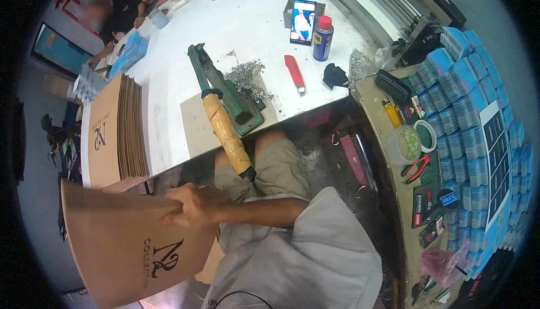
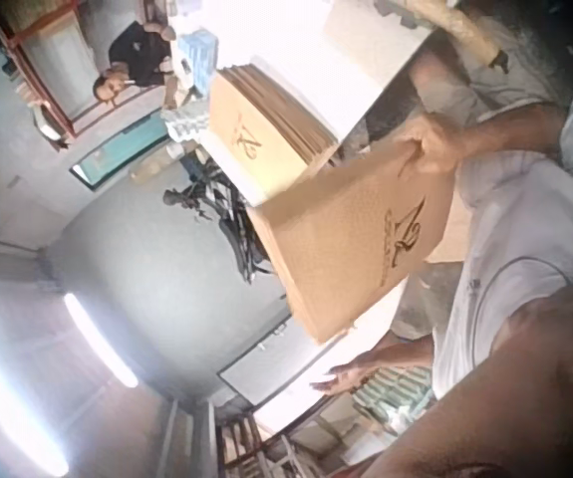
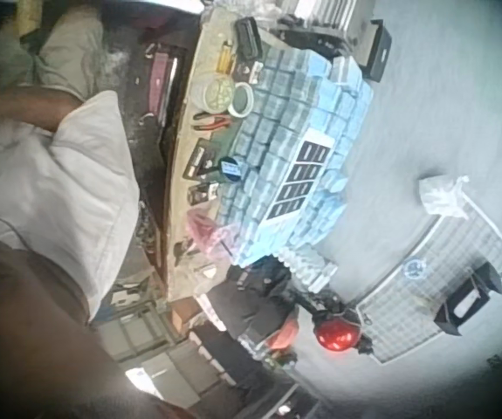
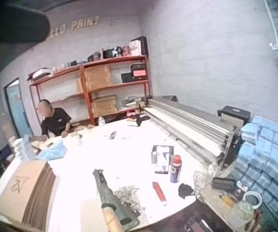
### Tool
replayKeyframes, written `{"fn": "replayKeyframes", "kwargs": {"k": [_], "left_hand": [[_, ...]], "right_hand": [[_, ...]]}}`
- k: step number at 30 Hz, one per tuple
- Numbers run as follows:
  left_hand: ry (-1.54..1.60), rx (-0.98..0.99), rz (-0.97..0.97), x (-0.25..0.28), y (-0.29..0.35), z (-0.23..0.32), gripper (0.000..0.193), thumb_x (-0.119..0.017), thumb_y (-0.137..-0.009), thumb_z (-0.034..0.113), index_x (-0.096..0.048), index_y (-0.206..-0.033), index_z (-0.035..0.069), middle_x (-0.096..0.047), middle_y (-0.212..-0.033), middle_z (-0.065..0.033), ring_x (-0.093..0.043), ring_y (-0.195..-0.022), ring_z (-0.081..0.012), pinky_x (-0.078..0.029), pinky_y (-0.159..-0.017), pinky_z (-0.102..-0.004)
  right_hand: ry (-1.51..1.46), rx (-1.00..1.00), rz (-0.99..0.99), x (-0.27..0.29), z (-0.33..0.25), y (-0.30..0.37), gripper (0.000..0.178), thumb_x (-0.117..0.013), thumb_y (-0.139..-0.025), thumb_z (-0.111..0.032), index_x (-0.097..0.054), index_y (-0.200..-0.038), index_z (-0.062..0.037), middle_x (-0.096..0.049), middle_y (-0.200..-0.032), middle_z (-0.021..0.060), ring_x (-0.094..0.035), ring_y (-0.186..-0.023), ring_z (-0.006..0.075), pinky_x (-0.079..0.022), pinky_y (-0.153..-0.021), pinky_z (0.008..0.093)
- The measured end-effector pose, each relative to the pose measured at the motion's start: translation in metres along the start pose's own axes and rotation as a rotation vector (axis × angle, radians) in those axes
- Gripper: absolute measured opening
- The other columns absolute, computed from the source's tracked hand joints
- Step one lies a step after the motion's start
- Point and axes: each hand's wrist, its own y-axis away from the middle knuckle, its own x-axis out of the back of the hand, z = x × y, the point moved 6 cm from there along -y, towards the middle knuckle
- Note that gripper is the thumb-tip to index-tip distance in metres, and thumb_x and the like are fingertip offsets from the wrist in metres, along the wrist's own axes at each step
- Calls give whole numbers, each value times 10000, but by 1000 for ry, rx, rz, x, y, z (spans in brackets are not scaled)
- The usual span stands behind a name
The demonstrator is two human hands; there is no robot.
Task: The person uses a green manual hole punch to punch holes in a stack of brown cardboard sheets. They repeatedly pick up a sheet, align it under the punch, press the handle to create holes, and place the punched sheet aside. The process is repeated for multiple sheets.
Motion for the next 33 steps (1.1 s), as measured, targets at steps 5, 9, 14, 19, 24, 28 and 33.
{"fn": "replayKeyframes", "kwargs": {"k": [5,9,14,19,24,28,33], "left_hand": [[236,492,-172,-72,85,-27,581,-666,-1009,342,-525,-1376,-86,-575,-1377,-255,-621,-1178,-370,-531,-979,-476],[401,713,-257,-100,133,-45,558,-699,-981,324,-569,-1338,-84,-616,-1317,-249,-645,-1121,-348,-542,-949,-461],[654,896,-338,-163,191,-49,528,-741,-945,302,-624,-1289,-82,-666,-1242,-241,-676,-1049,-321,-557,-912,-442],[810,951,-394,-197,212,-54,499,-783,-910,280,-678,-1241,-79,-717,-1167,-234,-707,-978,-294,-571,-876,-424],[834,848,-683,-236,181,-95,489,-712,-999,214,-549,-1346,-89,-639,-1311,-204,-632,-1163,-273,-502,-1023,-419],[716,817,-562,-258,141,-75,529,-738,-986,209,-538,-1367,-100,-639,-1305,-213,-635,-1129,-271,-514,-1004,-423],[485,683,-367,-307,85,-56,537,-767,-939,209,-606,-1323,-129,-647,-1280,-236,-662,-1069,-292,-552,-942,-417]], "right_hand": [[-195,-258,101,36,14,-10,497,-848,-881,-371,-718,-1142,31,-751,-877,104,-682,-780,133,-537,-703,329],[-309,-281,159,40,31,-16,418,-838,-903,-348,-698,-1023,27,-713,-872,53,-635,-793,85,-503,-676,287],[31,-207,148,78,23,-33,383,-826,-917,-321,-700,-1026,24,-733,-913,64,-652,-821,85,-525,-717,273],[-12,-368,134,92,26,-77,377,-813,-930,-288,-688,-1043,49,-733,-900,75,-666,-816,102,-535,-730,278],[-76,-356,109,103,40,-132,476,-802,-934,-282,-632,-1187,84,-717,-1090,184,-696,-1002,188,-555,-843,318],[537,95,353,102,33,-126,612,-828,-897,-251,-560,-1324,96,-591,-1325,277,-615,-1220,351,-518,-999,412],[551,35,235,106,59,-4,590,-859,-844,-159,-578,-1313,63,-573,-1358,260,-604,-1228,390,-517,-1012,443]]}}
